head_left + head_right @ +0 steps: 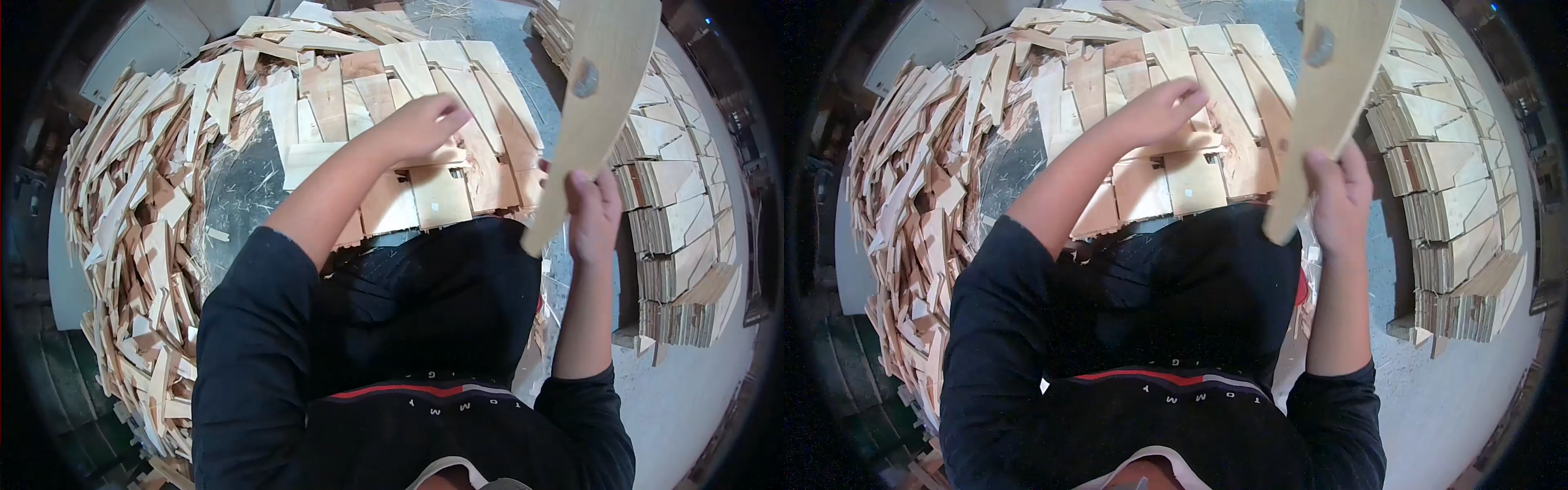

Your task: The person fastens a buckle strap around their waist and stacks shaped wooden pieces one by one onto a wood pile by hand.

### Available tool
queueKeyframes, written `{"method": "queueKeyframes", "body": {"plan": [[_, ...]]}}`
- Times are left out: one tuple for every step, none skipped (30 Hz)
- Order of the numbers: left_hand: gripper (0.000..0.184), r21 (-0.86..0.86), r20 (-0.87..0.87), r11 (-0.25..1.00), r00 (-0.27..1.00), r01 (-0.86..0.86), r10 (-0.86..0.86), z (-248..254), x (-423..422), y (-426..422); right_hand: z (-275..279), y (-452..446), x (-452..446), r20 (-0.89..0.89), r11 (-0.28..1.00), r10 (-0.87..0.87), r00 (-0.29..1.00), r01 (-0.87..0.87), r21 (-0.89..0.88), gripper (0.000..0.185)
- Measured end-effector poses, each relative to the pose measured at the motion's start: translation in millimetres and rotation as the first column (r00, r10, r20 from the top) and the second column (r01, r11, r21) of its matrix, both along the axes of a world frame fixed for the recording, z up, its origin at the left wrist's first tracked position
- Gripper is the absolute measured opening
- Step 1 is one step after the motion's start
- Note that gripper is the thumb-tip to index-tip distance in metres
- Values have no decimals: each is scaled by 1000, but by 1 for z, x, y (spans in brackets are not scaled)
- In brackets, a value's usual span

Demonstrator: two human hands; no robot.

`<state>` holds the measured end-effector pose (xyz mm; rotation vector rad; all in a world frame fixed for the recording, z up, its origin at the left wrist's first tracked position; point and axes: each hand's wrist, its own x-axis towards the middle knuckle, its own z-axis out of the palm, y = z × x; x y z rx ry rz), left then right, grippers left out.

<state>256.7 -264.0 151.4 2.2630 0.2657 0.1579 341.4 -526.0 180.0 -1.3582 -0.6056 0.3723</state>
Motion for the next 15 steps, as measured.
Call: {"method": "queueKeyframes", "body": {"plan": [[42,264,-63,964,997,-32,51,-25,-3,9,6,-11,2,-53,999,-41,998,41,-5,36],[43,327,-251,945,965,14,72,-44,-7,14,12,-21,2,-104,997,-80,991,80,-10,38],[44,378,-427,923,898,69,107,-59,-12,16,17,-32,2,-85,992,-90,992,81,-100,42],[41,455,-399,885,911,101,102,-71,-17,15,15,-43,2,-91,985,-79,993,64,-162,41],[39,529,-375,839,922,129,95,-82,-23,14,12,-53,3,-101,974,-69,993,45,-223,41],[37,599,-354,785,931,156,85,-84,-27,12,9,-59,1,-114,959,-60,992,26,-284,40],[38,576,-387,801,917,161,94,-84,-26,13,9,-59,-5,-119,948,-105,987,63,-313,41],[39,561,-414,808,906,177,89,-82,-24,16,4,-62,-5,-85,931,-107,991,69,-360,42],[40,548,-437,815,895,190,85,-76,-22,18,-1,-65,-3,-48,912,-105,993,77,-403,43],[41,535,-459,821,884,199,85,-69,-22,20,-3,-66,-3,-9,893,-98,995,84,-443,45],[43,550,-444,812,892,195,87,-65,-22,23,-3,-65,-5,118,856,-132,984,173,-488,50],[45,565,-428,803,899,190,89,-60,-23,25,-6,-63,-1,305,862,-126,944,256,-437,52],[47,581,-413,792,906,187,89,-54,-24,27,-12,-63,6,480,869,-125,868,329,-369,53],[49,576,-395,804,912,151,111,-46,-25,32,-14,-62,9,637,876,-130,760,390,-285,55],[51,570,-376,814,917,114,135,-33,-27,38,-4,-54,1,522,883,-235,820,404,-238,57]]}}
